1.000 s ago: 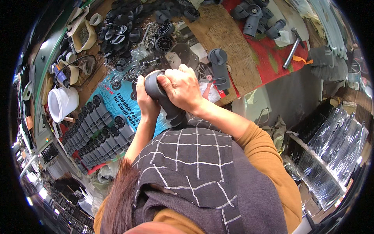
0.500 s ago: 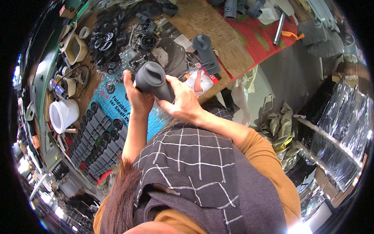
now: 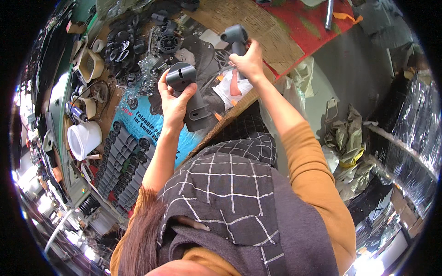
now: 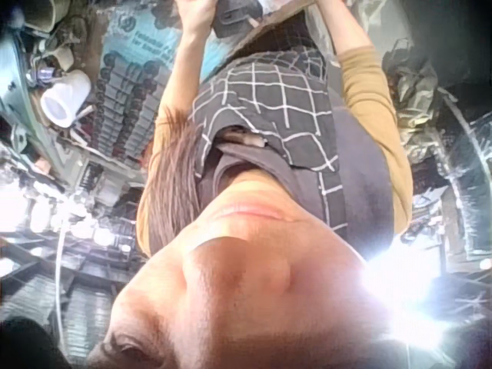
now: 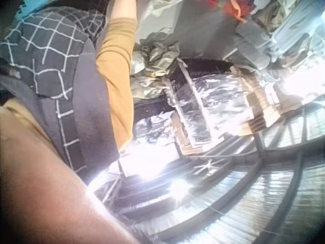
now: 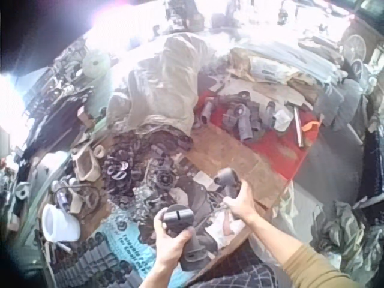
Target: The person repeatedly picks up small black plastic components and metal fasteners from a cluttered workbench, inserts the fasteners into the parts, and places the assembled units on the table. The process is repeated for multiple identical parts throughout the clip.
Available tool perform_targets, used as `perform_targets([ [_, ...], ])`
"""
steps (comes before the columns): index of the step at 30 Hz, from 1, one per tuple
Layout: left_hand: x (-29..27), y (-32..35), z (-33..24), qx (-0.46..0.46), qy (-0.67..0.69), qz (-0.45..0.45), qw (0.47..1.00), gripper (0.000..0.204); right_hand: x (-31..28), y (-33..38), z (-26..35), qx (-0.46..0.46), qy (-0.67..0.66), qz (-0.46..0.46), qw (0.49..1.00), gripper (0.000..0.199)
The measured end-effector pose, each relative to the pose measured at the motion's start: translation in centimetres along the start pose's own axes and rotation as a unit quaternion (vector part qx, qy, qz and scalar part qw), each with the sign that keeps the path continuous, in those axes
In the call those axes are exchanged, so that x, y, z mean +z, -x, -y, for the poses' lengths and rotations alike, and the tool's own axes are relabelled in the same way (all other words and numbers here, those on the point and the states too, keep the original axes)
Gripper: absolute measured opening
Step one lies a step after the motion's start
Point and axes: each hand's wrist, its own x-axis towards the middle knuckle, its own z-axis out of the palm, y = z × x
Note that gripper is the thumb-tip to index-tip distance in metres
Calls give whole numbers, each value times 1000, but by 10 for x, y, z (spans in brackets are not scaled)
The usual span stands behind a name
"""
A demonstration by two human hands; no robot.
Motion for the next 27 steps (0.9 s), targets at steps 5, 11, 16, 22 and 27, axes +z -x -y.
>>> perform_targets([
  [5,21,-2,9,-6,12,45,999,80,-46,83,42,238,-550,256,758,58],
  [11,55,1,33,-17,-55,146,988,78,-57,148,50,355,-587,223,692,47],
  [16,53,6,43,-56,-69,233,968,70,-132,172,-36,402,-482,38,777,51],
  [22,24,-12,51,-75,-96,180,976,45,-174,158,-180,431,214,144,865,87],
  [27,4,-15,55,-62,-121,157,978,39,-151,160,-199,427,366,127,817,71],
])
